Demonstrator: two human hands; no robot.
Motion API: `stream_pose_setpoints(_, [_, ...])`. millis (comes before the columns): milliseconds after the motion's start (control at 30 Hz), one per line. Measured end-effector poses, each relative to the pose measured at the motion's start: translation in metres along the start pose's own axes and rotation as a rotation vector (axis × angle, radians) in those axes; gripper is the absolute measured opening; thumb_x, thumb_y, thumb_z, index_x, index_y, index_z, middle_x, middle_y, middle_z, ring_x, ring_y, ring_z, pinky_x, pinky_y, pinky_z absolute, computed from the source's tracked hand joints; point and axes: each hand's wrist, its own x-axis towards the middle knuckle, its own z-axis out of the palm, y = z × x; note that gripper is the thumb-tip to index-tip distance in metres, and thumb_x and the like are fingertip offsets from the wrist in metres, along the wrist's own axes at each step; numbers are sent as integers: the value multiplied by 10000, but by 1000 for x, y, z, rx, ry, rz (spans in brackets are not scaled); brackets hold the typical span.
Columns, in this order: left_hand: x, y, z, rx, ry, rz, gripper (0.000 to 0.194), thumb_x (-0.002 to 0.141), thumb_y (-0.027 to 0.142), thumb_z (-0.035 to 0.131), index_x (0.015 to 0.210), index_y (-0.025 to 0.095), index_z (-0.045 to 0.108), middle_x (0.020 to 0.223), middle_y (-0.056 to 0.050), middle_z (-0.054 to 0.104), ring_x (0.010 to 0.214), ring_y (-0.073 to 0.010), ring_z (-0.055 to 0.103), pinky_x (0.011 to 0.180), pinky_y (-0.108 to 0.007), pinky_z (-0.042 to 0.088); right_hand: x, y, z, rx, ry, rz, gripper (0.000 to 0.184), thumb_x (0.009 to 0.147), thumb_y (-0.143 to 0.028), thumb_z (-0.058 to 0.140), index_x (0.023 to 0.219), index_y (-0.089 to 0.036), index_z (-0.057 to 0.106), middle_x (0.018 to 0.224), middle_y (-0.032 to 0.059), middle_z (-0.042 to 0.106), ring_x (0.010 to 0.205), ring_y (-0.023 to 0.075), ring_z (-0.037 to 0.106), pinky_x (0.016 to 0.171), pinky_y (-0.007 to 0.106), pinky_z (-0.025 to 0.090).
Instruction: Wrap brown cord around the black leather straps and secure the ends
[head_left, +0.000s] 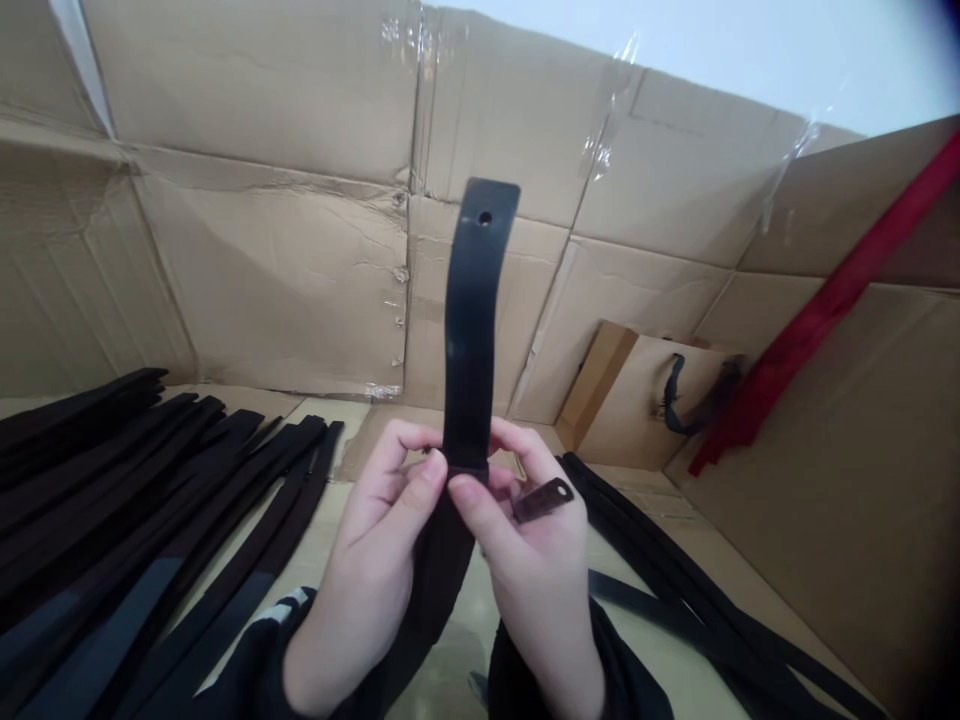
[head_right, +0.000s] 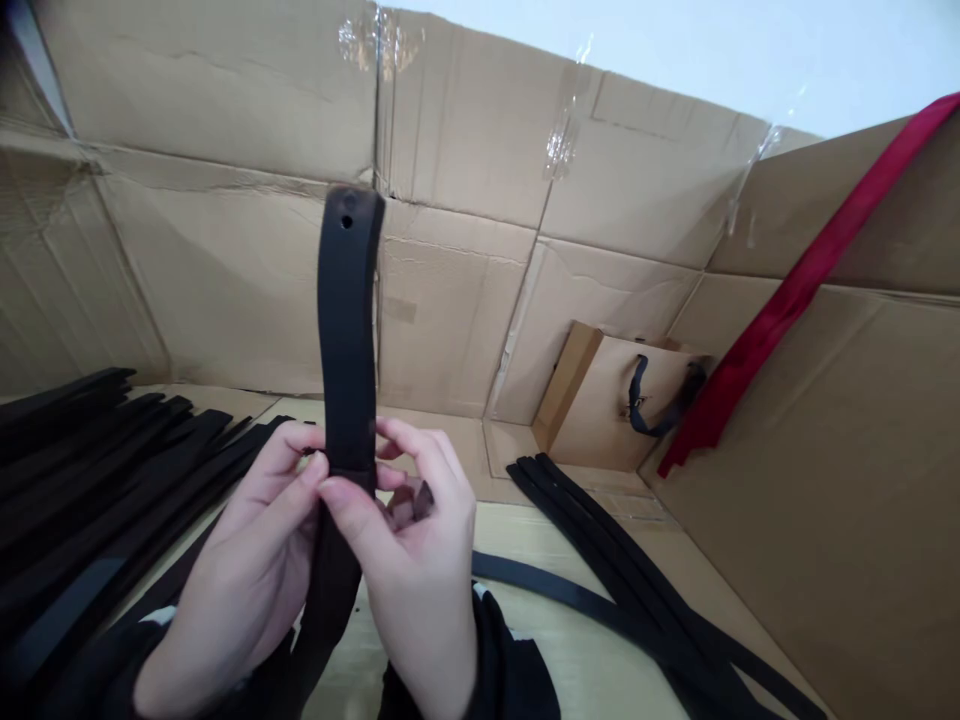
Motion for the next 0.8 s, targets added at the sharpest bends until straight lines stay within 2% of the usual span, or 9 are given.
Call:
stream_pose_setpoints(67, [-1,7,1,-7,57,9,80,869,264,641,847,220,578,763,29,699,637,-116,681,626,-208,566,-4,4,4,22,-23,50,554,619,-300,815,1118,-246,578,904,49,641,676,151,620,528,236,522])
stream_pose_setpoints(100, [-1,11,2,3,92,18,109,854,275,658,834,216,569,746,27,703,620,-119,684,618,-213,571,-5,6,6,24,-67,77,570,602,-318,826,1107,-234,574,901,55,651,690,163,630,544,248,533])
stream_pose_setpoints(233, [-1,20,-3,51,204,35,158,849,256,657,772,203,529,792,13,726,672,-122,697,639,-203,567,-7,12,15,14,-202,149,196,755,-354,693,807,-175,633,725,36,645,650,150,612,599,263,532])
stream_pose_setpoints(333, [1,21,-12,165,159,92,138,884,260,617,769,215,554,799,34,698,738,-125,680,646,-190,541,-7,11,19,76,-200,106,150,803,-312,630,838,-168,655,737,36,659,659,140,611,625,256,528])
stream_pose_setpoints(433, [-1,20,-17,444,201,285,63,888,260,619,827,245,609,820,44,665,805,-126,644,671,-179,506,-11,10,22,105,-155,71,99,806,-273,625,805,-178,656,673,15,632,597,119,575,530,212,488])
stream_pose_setpoints(500, [-5,19,-17,589,266,379,48,889,249,618,841,257,619,820,45,647,796,-125,623,669,-181,493,-16,9,23,139,-104,53,114,807,-250,632,916,-217,647,629,-16,606,556,107,556,498,197,475])
stream_pose_setpoints(567, [-10,19,-15,620,290,412,61,899,252,603,841,266,614,796,49,627,759,-122,605,652,-185,489,-20,10,24,170,-83,2,400,813,-232,639,1198,-299,549,622,-43,606,533,107,566,505,203,498])
stream_pose_setpoints(633, [-12,18,-14,567,261,389,59,910,267,590,855,277,609,786,53,617,742,-122,598,635,-191,490,-23,10,23,170,-113,-65,575,833,-234,631,1353,-351,415,652,-41,633,536,118,595,517,222,530])
stream_pose_setpoints(800, [-7,14,-15,520,212,396,46,912,280,587,878,289,617,823,54,631,818,-134,606,640,-197,487,-22,9,22,212,-113,-119,373,878,-259,591,1239,-346,556,887,17,743,777,186,720,654,294,611])
